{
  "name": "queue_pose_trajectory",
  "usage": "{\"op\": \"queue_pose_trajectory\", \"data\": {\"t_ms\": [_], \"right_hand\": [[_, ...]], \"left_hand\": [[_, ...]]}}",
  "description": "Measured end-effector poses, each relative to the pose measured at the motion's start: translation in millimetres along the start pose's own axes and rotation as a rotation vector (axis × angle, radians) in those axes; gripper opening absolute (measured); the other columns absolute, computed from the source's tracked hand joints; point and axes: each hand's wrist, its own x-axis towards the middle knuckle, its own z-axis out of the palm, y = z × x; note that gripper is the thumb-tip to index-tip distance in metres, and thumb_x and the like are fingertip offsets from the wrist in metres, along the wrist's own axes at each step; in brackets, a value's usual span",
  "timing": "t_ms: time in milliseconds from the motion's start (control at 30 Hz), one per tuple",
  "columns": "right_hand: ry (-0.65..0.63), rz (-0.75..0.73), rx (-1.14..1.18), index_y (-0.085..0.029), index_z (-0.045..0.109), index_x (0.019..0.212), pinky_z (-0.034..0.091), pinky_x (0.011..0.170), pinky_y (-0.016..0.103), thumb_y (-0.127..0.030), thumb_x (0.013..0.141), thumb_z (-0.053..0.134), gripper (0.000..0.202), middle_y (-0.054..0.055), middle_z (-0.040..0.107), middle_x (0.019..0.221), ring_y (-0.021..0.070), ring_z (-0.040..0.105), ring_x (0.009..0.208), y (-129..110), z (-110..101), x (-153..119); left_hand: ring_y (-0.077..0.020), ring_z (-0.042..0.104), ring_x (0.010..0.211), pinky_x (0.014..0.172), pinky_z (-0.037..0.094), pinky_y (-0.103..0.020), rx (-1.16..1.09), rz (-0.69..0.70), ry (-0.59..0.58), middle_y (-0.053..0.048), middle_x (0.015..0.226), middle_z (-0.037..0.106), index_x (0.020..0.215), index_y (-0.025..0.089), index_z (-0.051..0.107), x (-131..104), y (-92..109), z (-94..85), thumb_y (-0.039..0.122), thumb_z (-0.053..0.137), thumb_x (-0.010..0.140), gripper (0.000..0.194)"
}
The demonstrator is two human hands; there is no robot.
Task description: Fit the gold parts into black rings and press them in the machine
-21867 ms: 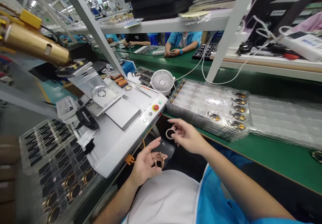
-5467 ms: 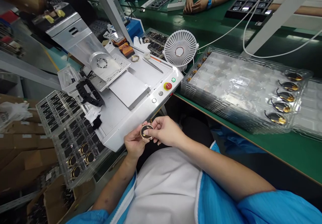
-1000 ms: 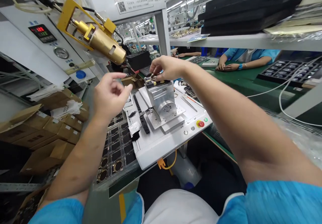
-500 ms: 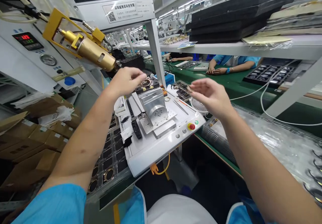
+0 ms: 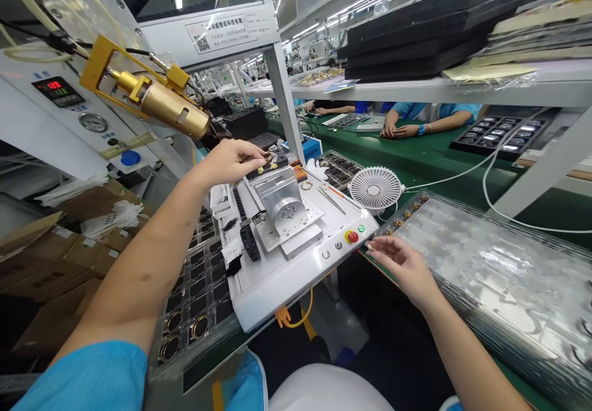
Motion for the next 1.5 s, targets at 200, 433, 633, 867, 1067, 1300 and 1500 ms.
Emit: {"op": "queue_pose_trajectory", "data": {"t_ms": [200,433,633,867,1067,1300,1500], "right_hand": [[-0.004,0.008,-0.023,-0.021,0.071,0.103,0.056,0.105,0.051,-0.065,0.066,0.090,0.060,0.013,0.076,0.109,0.0332,0.071,0.107,-6,2,-6],[0.005,0.047,-0.026,-0.021,0.071,0.100,0.063,0.087,0.044,-0.067,0.063,0.089,0.062,0.013,0.076,0.107,0.0317,0.074,0.096,-1,-3,-9],[-0.012,0.068,0.000,-0.020,0.069,0.099,0.063,0.079,0.041,-0.068,0.063,0.089,0.063,0.014,0.075,0.105,0.0310,0.073,0.094,11,-3,-12],[-0.091,0.021,-0.185,-0.020,0.058,0.137,0.061,0.080,0.041,-0.058,0.072,0.083,0.080,0.011,0.074,0.105,0.0260,0.072,0.084,40,-7,12],[-0.204,0.016,-0.757,-0.017,0.032,0.162,0.055,0.083,0.040,-0.036,0.085,0.065,0.085,0.008,0.075,0.099,0.0276,0.071,0.088,33,12,38],[-0.227,0.002,-1.017,-0.012,0.018,0.166,0.051,0.088,0.042,-0.031,0.091,0.058,0.087,0.013,0.074,0.110,0.0351,0.071,0.101,38,26,28],[-0.178,-0.026,-1.000,-0.015,0.031,0.161,0.051,0.085,0.043,-0.028,0.088,0.063,0.081,0.012,0.075,0.107,0.0339,0.070,0.096,32,23,34]], "left_hand": [[-0.0186,0.062,0.060,0.063,0.048,-0.031,0.239,-0.073,-0.066,-0.005,0.065,0.072,0.073,0.019,0.079,10,21,-6.9,0.030,0.061,0.081,0.022],[-0.0251,0.066,0.068,0.072,0.049,-0.037,0.303,-0.074,-0.206,-0.005,0.061,0.068,0.067,0.022,0.077,28,30,-15.7,0.020,0.068,0.072,0.011],[-0.0226,0.067,0.071,0.075,0.051,-0.033,0.265,-0.101,-0.130,-0.004,0.069,0.071,0.078,0.021,0.076,9,28,-3.4,0.030,0.061,0.085,0.019],[-0.0373,0.055,0.134,0.114,0.044,-0.047,0.190,-0.019,-0.040,-0.017,0.143,0.061,0.139,0.017,0.055,-34,24,26.4,0.062,0.072,0.080,0.076],[-0.0369,0.053,0.138,0.116,0.043,-0.051,0.114,-0.076,-0.063,-0.016,0.144,0.061,0.132,0.020,0.059,-34,23,17.3,0.066,0.068,0.083,0.068],[-0.0304,0.061,0.131,0.113,0.048,-0.056,-0.272,-0.038,0.396,-0.010,0.126,0.072,0.108,0.027,0.070,-142,58,86.3,0.054,0.068,0.089,0.033],[-0.0294,0.073,0.107,0.099,0.059,-0.052,-0.788,-0.361,0.074,-0.008,0.111,0.077,0.099,0.032,0.074,-227,113,218.9,0.042,0.073,0.088,0.015]]}}
